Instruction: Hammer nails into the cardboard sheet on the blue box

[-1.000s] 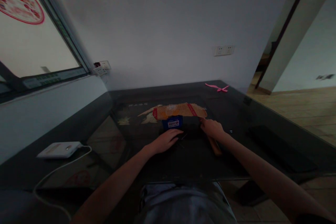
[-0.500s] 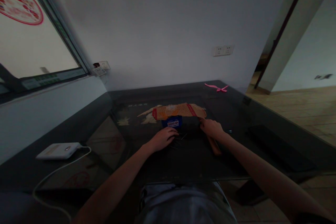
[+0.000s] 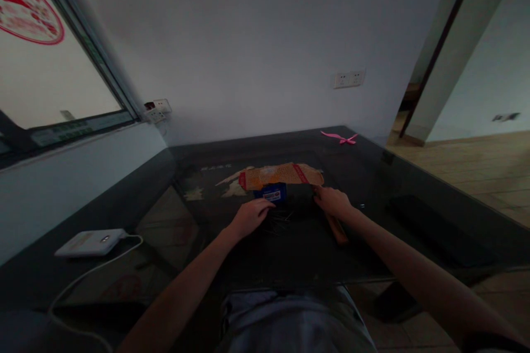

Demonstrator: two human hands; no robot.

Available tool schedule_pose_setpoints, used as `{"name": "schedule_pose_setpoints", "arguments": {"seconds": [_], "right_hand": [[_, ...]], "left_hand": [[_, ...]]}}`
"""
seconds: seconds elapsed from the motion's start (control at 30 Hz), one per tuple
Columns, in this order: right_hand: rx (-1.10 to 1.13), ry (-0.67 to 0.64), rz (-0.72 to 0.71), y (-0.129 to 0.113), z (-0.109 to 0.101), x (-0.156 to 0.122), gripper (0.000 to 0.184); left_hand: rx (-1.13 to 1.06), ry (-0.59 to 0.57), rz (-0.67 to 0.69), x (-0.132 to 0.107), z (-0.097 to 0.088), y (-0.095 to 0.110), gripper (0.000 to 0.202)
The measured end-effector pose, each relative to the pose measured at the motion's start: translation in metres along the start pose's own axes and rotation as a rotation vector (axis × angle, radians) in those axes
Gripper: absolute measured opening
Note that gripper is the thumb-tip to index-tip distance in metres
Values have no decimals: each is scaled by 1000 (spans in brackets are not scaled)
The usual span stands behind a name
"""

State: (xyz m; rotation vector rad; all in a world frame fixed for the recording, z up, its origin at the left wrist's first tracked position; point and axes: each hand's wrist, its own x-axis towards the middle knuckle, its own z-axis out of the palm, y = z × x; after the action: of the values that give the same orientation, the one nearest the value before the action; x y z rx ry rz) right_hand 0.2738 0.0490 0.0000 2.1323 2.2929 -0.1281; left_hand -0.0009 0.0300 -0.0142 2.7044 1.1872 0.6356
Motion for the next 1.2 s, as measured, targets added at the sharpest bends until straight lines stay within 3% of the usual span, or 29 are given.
{"name": "schedule_pose_setpoints", "arguments": {"seconds": [0.33, 0.77, 1.03, 1.2], "right_hand": [[8, 1, -7, 1, -2, -3, 41], [87, -89, -112, 16, -7, 2, 54], [51, -104, -117, 17, -10, -1, 54], [4, -106, -94, 15, -12, -5, 49]], "left_hand": [[179, -64, 146, 27, 9, 23, 23], [352, -232, 133, 48, 3, 31, 17], [370, -236, 117, 50, 7, 32, 18], [356, -160, 131, 40, -2, 45, 19]]}}
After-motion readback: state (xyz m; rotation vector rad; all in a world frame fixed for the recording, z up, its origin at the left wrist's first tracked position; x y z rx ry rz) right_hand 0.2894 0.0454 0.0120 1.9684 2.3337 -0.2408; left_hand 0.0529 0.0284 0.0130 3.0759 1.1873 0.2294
